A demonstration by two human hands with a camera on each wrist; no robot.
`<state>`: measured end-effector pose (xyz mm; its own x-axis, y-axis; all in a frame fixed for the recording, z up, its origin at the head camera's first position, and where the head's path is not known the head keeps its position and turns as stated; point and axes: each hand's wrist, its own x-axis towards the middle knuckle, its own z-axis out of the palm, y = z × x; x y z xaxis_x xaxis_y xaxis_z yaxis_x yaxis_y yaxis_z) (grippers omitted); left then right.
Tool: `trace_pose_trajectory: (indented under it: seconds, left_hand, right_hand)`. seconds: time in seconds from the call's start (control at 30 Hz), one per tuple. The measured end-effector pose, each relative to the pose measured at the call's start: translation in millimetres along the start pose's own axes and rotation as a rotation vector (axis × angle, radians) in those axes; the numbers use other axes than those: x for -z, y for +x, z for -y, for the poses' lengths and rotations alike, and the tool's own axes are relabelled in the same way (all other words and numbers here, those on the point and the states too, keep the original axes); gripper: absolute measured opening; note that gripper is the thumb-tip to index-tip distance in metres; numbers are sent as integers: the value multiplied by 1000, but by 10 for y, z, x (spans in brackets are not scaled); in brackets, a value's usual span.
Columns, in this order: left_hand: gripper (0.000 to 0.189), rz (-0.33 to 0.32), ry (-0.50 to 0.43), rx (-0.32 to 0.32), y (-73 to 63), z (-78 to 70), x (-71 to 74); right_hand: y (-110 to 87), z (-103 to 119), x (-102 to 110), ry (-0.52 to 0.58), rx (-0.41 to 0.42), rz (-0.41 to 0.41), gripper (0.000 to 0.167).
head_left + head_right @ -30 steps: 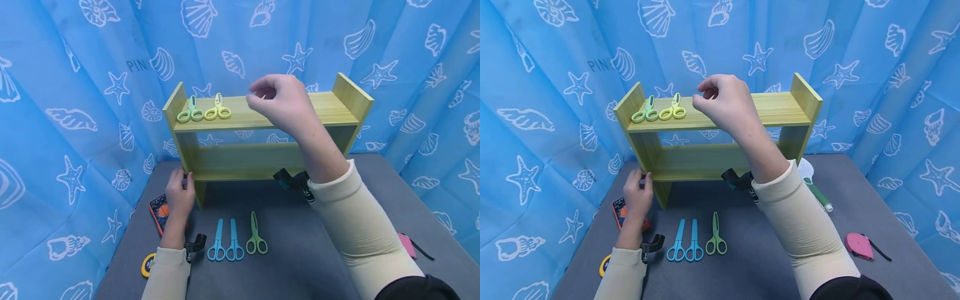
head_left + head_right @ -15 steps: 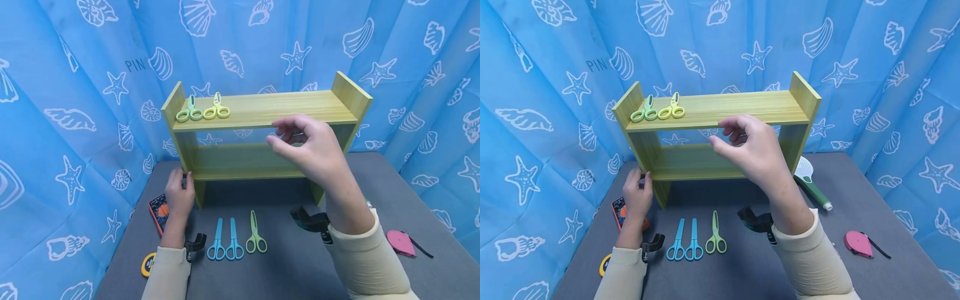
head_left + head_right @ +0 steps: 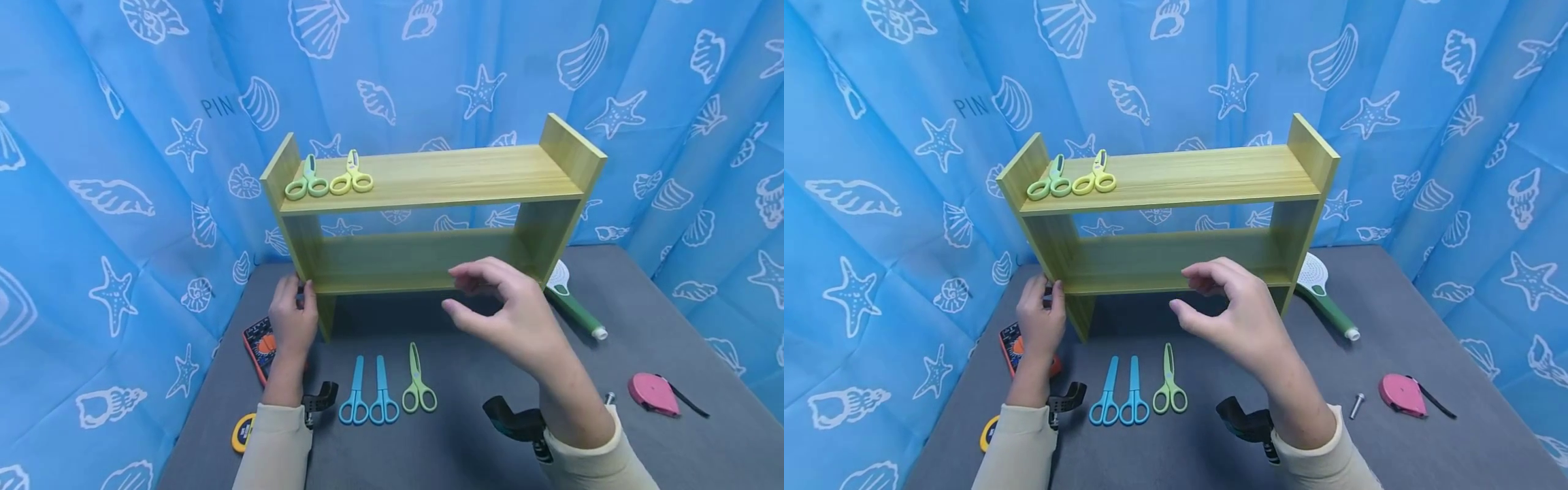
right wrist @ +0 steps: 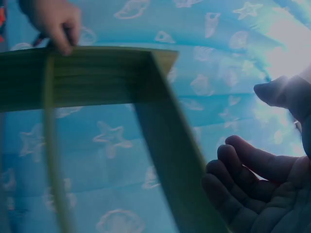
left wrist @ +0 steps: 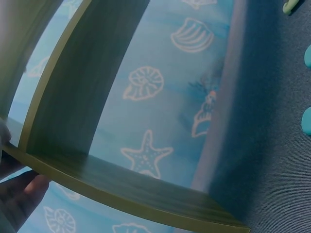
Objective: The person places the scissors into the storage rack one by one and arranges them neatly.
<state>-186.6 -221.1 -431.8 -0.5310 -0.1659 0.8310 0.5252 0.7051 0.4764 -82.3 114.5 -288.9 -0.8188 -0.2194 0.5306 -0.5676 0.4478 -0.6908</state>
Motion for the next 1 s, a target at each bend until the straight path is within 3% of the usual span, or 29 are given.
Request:
trace_pose_trajectory:
  seconds: [0.3, 0.57, 1.0]
  left_hand:
    - [13, -7, 22, -29, 13, -19, 9]
    - [11, -19, 33, -38, 18, -22, 20]
    - [14, 3, 32, -28, 17, -11, 26]
  right_hand:
    - [-357, -401, -277, 12, -79, -2, 32]
    - [-591, -643, -528, 27, -149, 46, 36]
    - [-849, -1043, -1015, 82, -390, 88, 26]
